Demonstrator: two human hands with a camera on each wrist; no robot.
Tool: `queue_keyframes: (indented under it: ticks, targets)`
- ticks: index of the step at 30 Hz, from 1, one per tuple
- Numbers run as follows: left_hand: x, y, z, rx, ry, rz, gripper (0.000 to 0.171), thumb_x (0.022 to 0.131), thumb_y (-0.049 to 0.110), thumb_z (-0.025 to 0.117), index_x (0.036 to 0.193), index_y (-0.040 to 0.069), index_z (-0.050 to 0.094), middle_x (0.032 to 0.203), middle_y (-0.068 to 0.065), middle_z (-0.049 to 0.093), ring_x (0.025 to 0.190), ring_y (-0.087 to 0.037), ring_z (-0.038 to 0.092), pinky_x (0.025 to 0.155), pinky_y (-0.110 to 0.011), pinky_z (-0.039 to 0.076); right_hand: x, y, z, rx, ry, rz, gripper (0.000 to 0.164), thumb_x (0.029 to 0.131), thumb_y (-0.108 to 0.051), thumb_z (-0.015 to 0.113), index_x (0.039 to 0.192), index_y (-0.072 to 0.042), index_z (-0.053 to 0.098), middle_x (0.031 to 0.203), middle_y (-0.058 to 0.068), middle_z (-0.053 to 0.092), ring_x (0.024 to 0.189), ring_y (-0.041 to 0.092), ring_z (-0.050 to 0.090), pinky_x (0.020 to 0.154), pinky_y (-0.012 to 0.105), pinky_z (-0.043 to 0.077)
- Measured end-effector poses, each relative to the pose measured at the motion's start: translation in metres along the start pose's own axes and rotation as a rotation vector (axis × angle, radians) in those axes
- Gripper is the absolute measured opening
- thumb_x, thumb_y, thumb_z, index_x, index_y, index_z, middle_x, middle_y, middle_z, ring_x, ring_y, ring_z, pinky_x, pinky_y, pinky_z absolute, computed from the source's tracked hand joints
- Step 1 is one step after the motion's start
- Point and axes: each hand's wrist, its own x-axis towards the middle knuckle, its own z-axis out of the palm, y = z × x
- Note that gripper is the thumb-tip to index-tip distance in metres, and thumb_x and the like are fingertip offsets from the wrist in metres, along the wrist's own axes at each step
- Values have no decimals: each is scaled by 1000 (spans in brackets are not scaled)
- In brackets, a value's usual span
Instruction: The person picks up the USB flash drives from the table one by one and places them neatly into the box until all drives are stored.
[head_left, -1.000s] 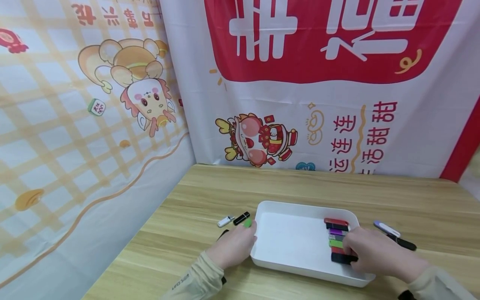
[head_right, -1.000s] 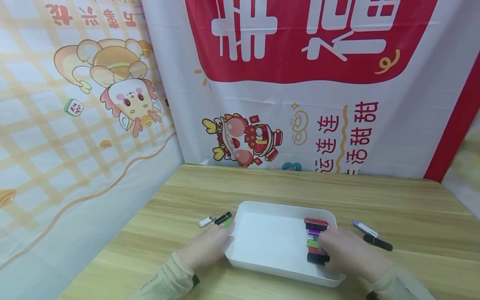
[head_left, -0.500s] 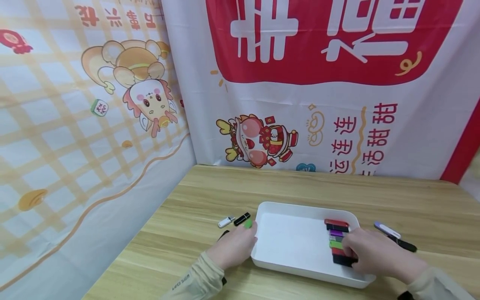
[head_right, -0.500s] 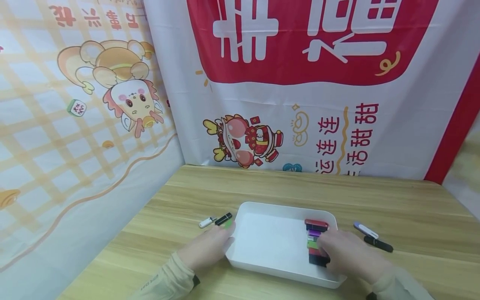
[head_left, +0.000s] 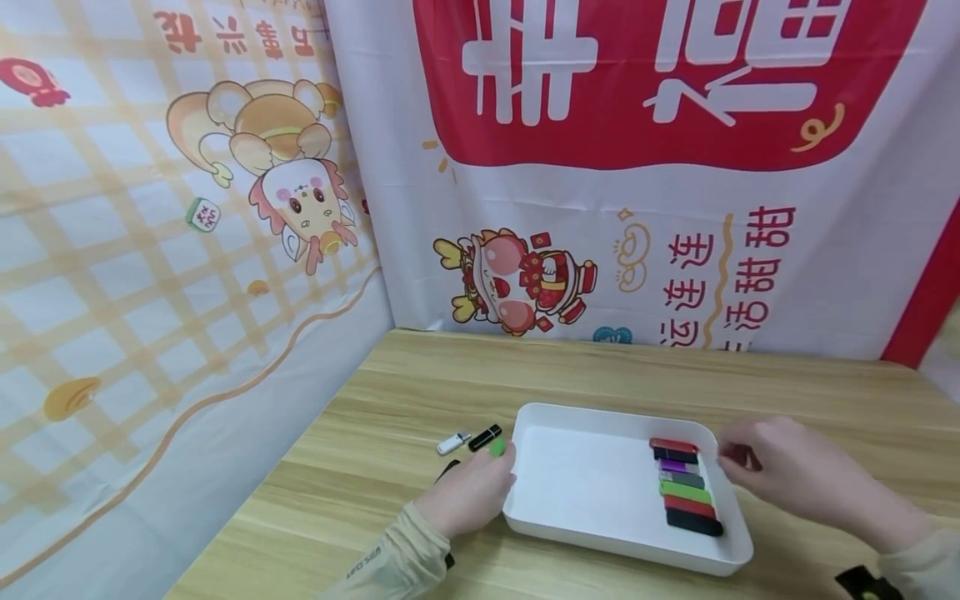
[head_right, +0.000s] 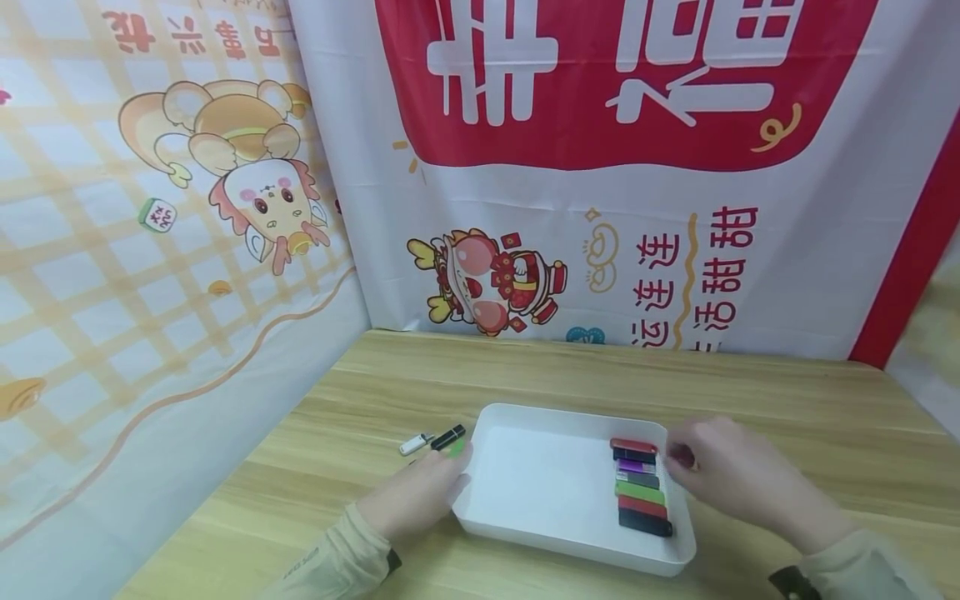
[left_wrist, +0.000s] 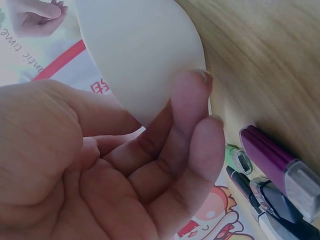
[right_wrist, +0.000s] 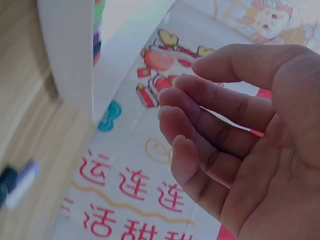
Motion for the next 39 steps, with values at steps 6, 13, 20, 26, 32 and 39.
queue_keyframes:
  ticks: [6, 13, 20, 26, 32, 39]
  targets:
    - [1, 1, 0, -29, 3, -21, 50, 103, 15, 50, 142, -13, 38, 68, -6, 60, 43, -4, 40, 39, -17, 37, -3, 41, -23, -123, -71, 38, 23, 85, -13, 73, 70, -24, 58, 62, -13, 45, 57, 3, 42, 48, 25, 36]
    - [0, -3, 1, -37, 21, -21, 51, 103, 14, 50, 142, -16, 35, 53, 6, 42, 40, -3, 32, 36, -17, 31, -7, 99, -43, -229, -191, 79, 27, 80, -10, 76, 69, -18, 52, 63, -8, 43, 57, 7, 39, 49, 25, 34]
    - [0, -2, -2, -46, 10, -21, 49, 103, 13, 50, 140, -16, 38, 55, 5, 43, 41, -4, 33, 38, -18, 33, -11, 137, -32, -211, -284, -11, 32, 70, -15, 84, 69, -19, 52, 64, -11, 40, 59, 4, 36, 52, 25, 33]
    - [1, -1, -3, -63, -7, -27, 49, 103, 14, 50, 141, -15, 37, 58, 3, 47, 42, -4, 36, 39, -18, 37, -15, 148, -12, -107, -330, -20, 22, 71, -7, 79, 76, -20, 62, 71, -12, 49, 64, 5, 44, 54, 27, 42]
    - [3, -1, -1, -48, 1, -21, 50, 103, 15, 50, 142, -14, 37, 55, 4, 44, 40, -4, 33, 37, -17, 34, -24, 149, 2, -80, -256, -100, 32, 64, -18, 87, 71, -23, 56, 67, -17, 44, 60, 0, 39, 50, 25, 34]
    - [1, -1, -1, -52, 3, -24, 49, 103, 14, 50, 142, -15, 37, 58, 4, 45, 43, -5, 36, 40, -19, 38, -26, 154, 12, -48, -266, -49, 32, 65, -14, 85, 72, -21, 55, 64, -14, 42, 58, 0, 37, 49, 24, 31]
